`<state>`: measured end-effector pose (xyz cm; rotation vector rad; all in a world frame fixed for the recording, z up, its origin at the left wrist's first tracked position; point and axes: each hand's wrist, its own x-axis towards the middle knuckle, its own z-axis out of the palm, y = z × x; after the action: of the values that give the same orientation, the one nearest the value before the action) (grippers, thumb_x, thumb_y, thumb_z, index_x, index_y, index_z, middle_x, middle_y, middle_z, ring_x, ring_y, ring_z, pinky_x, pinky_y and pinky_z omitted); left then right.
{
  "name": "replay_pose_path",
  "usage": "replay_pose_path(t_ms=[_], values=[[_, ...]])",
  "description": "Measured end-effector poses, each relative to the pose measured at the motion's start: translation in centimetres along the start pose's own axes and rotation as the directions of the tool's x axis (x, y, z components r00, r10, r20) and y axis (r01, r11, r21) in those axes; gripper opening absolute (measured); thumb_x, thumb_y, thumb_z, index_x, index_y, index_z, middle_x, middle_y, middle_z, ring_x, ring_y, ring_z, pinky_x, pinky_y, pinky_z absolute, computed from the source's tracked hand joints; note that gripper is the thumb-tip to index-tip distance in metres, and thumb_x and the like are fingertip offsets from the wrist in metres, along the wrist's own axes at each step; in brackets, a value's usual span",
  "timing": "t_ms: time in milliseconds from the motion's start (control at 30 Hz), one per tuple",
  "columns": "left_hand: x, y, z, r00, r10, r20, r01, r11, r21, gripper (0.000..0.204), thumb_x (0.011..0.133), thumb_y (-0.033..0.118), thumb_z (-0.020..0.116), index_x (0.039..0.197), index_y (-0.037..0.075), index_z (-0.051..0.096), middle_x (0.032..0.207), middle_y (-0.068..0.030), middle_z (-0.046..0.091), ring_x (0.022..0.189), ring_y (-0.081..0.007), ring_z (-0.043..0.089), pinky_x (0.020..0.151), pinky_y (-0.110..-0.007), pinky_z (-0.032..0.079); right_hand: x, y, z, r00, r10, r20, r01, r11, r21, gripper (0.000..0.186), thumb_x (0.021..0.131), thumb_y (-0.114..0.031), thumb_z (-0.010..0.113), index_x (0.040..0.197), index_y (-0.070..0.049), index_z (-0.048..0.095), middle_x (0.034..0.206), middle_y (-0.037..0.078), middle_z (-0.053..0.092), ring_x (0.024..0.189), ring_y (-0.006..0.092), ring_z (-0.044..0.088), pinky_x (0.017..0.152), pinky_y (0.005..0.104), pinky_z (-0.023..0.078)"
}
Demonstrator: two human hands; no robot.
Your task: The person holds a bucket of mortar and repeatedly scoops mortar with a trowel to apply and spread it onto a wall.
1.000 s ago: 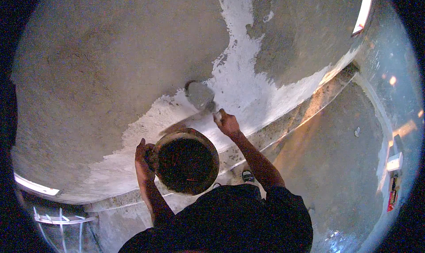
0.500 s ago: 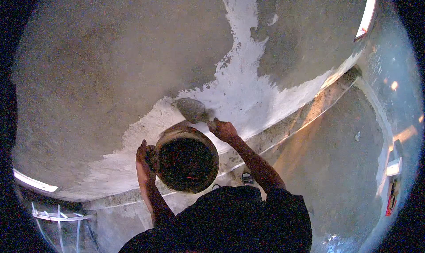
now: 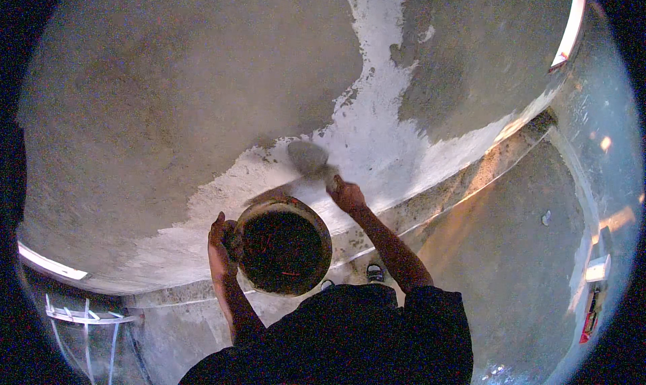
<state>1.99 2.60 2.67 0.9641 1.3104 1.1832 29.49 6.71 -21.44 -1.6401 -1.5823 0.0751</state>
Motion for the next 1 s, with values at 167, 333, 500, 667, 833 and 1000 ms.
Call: replay_pose_path(t_ms=[167, 333, 500, 667, 833, 1000], values=[[-1.0, 0.5, 0.4, 0.998, -0.069, 0.009, 0.068, 0.995, 0.069, 0.036, 0.086, 0.039, 0.048, 0.068, 0.009, 0.056, 0.05, 0.0061, 0.041, 0.04, -0.0059, 0.033, 0.038, -0.023, 0.021, -3.4, -2.0, -2.6, 0.962, 0.17, 0.216, -0.172, 0.985, -0.014, 0.037, 0.08, -0.033, 0.063, 0.09, 0.0, 0.05, 0.06, 0.02, 0.057, 0.057, 0.038, 0.06, 0.05, 0.0443, 0.048], [-1.8, 0.2, 2.8, 0.997, 0.051, -0.051, -0.045, 0.994, 0.102, 0.036, 0.086, 0.038, 0.048, 0.068, 0.008, 0.057, 0.05, 0.0048, 0.042, 0.039, -0.0066, 0.033, 0.038, -0.023, 0.023, -3.6, -3.6, -12.1, 0.929, 0.251, 0.273, -0.268, 0.963, 0.026, 0.039, 0.077, -0.035, 0.065, 0.094, -0.002, 0.051, 0.071, 0.018, 0.06, 0.067, 0.0359, 0.062, 0.06, 0.0439, 0.05], [-2.5, -1.2, 4.3, 0.97, 0.196, -0.146, -0.185, 0.979, 0.088, 0.035, 0.087, 0.032, 0.047, 0.068, 0.005, 0.058, 0.051, 0.0019, 0.045, 0.042, -0.0075, 0.038, 0.041, -0.024, 0.028, -0.6, -6.7, -22.3, 0.775, 0.103, 0.624, -0.162, 0.986, 0.039, 0.031, 0.079, -0.029, 0.062, 0.094, -0.004, 0.051, 0.08, 0.02, 0.06, 0.07, 0.033, 0.063, 0.058, 0.043, 0.05], [-4.2, 0.4, 6.1, 1.0, 0.021, -0.013, -0.02, 0.992, 0.123, 0.032, 0.087, 0.032, 0.048, 0.068, 0.006, 0.055, 0.049, 0.0036, 0.04, 0.04, -0.0068, 0.034, 0.039, -0.024, 0.024, 0.9, -9.4, -23.6, 0.713, -0.05, 0.699, 0.355, 0.886, -0.298, 0.037, 0.077, -0.028, 0.063, 0.106, -0.011, 0.05, 0.078, 0.014, 0.056, 0.072, 0.029, 0.061, 0.059, 0.0413, 0.051], [-4.4, -0.3, 7.3, 0.983, -0.025, 0.183, 0.006, 0.994, 0.107, 0.032, 0.087, 0.031, 0.049, 0.067, 0.007, 0.054, 0.05, 0.0034, 0.04, 0.041, -0.0064, 0.033, 0.038, -0.023, 0.024, 1.4, -10.7, -18.3, 0.605, -0.143, 0.784, 0.482, 0.849, -0.217, 0.034, 0.073, -0.025, 0.062, 0.104, -0.013, 0.054, 0.08, 0.012, 0.055, 0.069, 0.0288, 0.06, 0.06, 0.0435, 0.049], [-4.8, -0.5, 9.1, 0.975, -0.023, 0.223, -0.009, 0.99, 0.139, 0.026, 0.084, 0.028, 0.056, 0.071, 0.006, 0.058, 0.055, 0.0041, 0.046, 0.045, -0.0064, 0.039, 0.042, -0.023, 0.029, -0.5, -10.4, -13.9, 0.576, -0.327, 0.749, 0.726, 0.626, -0.285, 0.013, 0.071, -0.018, 0.06, 0.076, -0.008, 0.066, 0.079, 0.01, 0.06, 0.07, 0.0288, 0.063, 0.061, 0.0431, 0.05]])
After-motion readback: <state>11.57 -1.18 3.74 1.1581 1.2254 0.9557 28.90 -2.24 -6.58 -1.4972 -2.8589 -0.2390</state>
